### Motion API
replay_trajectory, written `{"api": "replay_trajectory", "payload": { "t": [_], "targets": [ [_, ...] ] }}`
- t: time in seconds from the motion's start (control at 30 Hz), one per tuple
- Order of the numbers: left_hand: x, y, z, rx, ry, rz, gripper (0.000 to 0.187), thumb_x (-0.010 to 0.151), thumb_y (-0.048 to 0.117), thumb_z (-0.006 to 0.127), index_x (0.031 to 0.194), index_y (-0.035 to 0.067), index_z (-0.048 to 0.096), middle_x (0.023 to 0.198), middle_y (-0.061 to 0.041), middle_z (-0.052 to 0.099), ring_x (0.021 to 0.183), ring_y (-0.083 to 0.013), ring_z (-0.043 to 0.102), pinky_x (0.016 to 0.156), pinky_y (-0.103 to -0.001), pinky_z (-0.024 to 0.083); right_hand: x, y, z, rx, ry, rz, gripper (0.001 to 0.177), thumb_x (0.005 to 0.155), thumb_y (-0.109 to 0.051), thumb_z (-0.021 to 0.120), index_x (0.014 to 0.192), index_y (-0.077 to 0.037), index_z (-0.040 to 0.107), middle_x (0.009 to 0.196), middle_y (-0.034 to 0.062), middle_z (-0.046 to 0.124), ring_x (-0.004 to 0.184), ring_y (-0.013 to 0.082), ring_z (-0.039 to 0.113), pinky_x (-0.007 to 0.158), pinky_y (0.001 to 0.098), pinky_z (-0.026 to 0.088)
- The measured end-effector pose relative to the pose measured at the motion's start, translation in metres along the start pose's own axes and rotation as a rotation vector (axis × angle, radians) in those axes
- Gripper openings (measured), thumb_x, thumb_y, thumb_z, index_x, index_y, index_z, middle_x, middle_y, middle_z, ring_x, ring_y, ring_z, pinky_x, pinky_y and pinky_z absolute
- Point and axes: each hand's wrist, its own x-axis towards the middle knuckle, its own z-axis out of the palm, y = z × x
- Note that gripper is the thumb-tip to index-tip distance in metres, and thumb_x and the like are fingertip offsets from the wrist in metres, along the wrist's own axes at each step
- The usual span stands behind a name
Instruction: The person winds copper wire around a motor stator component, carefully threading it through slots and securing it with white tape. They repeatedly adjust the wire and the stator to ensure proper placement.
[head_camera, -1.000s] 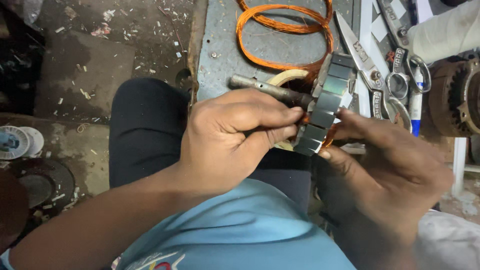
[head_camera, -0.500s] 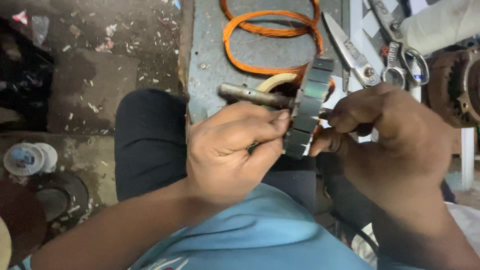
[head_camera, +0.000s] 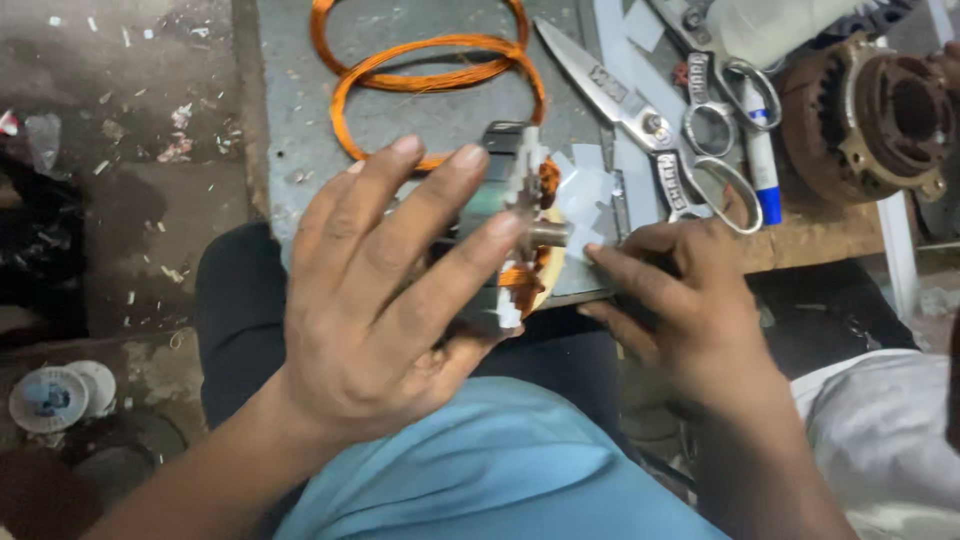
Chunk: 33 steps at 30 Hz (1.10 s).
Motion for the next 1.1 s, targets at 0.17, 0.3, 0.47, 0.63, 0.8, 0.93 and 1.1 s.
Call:
{"api": "replay_trajectory", "payload": {
  "t": [0.17, 0.3, 0.47, 0.63, 0.8, 0.93, 1.1],
  "targets": [
    [-0.012, -0.001, 0.004, 0.044, -0.027, -0.030, 0.061, 0.084, 0.023, 0.088, 0.138, 0.012, 0.062, 0.145, -0.017, 0.058, 0.136, -0.0404, 0.054, 0.111, -0.056, 0.043, 0.000, 0.000, 0.000, 0.070, 0.081, -0.055, 0.029, 0.070, -0.007, 0.089, 0.095, -0.011, 0.075, 0.096, 0.0069, 0.071, 0.089, 0.0239, 0.068, 0.078, 0.0351, 0.052],
    [-0.020, 0.002, 0.010, 0.131, -0.042, -0.059, 0.063, 0.088, 0.032, 0.087, 0.142, 0.015, 0.060, 0.150, -0.014, 0.055, 0.138, -0.0377, 0.052, 0.113, -0.055, 0.039, -0.012, -0.009, -0.003, 0.538, 0.203, 0.307, 0.017, 0.083, 0.001, 0.080, 0.098, -0.002, 0.073, 0.097, 0.0128, 0.073, 0.084, 0.0218, 0.070, 0.078, 0.0324, 0.056],
    [-0.002, 0.015, 0.002, 0.188, -0.063, -0.099, 0.067, 0.090, 0.031, 0.086, 0.148, 0.015, 0.056, 0.154, -0.012, 0.052, 0.139, -0.0381, 0.050, 0.114, -0.055, 0.039, -0.022, -0.008, 0.005, 1.530, 0.241, 0.582, 0.014, 0.094, 0.008, 0.070, 0.107, 0.005, 0.066, 0.088, 0.0183, 0.071, 0.077, 0.0249, 0.072, 0.069, 0.0361, 0.059],
    [0.010, 0.029, -0.026, 0.189, -0.013, -0.059, 0.072, 0.074, 0.036, 0.084, 0.136, 0.009, 0.060, 0.139, -0.019, 0.057, 0.120, -0.0449, 0.052, 0.102, -0.053, 0.043, -0.021, -0.016, 0.011, 1.410, 0.233, 0.671, 0.012, 0.093, 0.008, 0.067, 0.104, 0.004, 0.064, 0.090, 0.0191, 0.071, 0.077, 0.0246, 0.072, 0.069, 0.0363, 0.060],
    [-0.002, 0.045, -0.032, -0.431, -0.040, -0.148, 0.037, 0.086, 0.009, 0.084, 0.117, -0.004, 0.068, 0.106, -0.016, 0.067, 0.095, -0.0301, 0.069, 0.083, -0.039, 0.058, -0.026, -0.043, 0.001, 0.818, 0.121, 0.244, 0.013, 0.092, 0.006, 0.073, 0.103, 0.004, 0.066, 0.103, 0.0179, 0.071, 0.093, 0.0215, 0.070, 0.084, 0.0326, 0.058],
    [-0.011, 0.044, -0.025, -0.492, 0.036, -0.095, 0.026, 0.086, -0.005, 0.077, 0.112, -0.002, 0.071, 0.098, -0.012, 0.068, 0.091, -0.0263, 0.072, 0.082, -0.037, 0.061, -0.019, -0.042, 0.000, 1.056, 0.015, 0.262, 0.017, 0.094, 0.000, 0.074, 0.110, 0.006, 0.068, 0.110, 0.0216, 0.070, 0.093, 0.0249, 0.073, 0.090, 0.0375, 0.062],
    [-0.015, 0.041, -0.023, -0.555, 0.095, -0.085, 0.021, 0.088, -0.006, 0.077, 0.107, -0.001, 0.071, 0.095, -0.011, 0.068, 0.086, -0.0253, 0.070, 0.075, -0.035, 0.059, -0.013, -0.033, 0.008, 1.613, -0.123, 0.420, 0.030, 0.095, -0.006, 0.077, 0.115, 0.014, 0.069, 0.111, 0.0286, 0.069, 0.096, 0.0331, 0.070, 0.087, 0.0432, 0.060]
  ]
}}
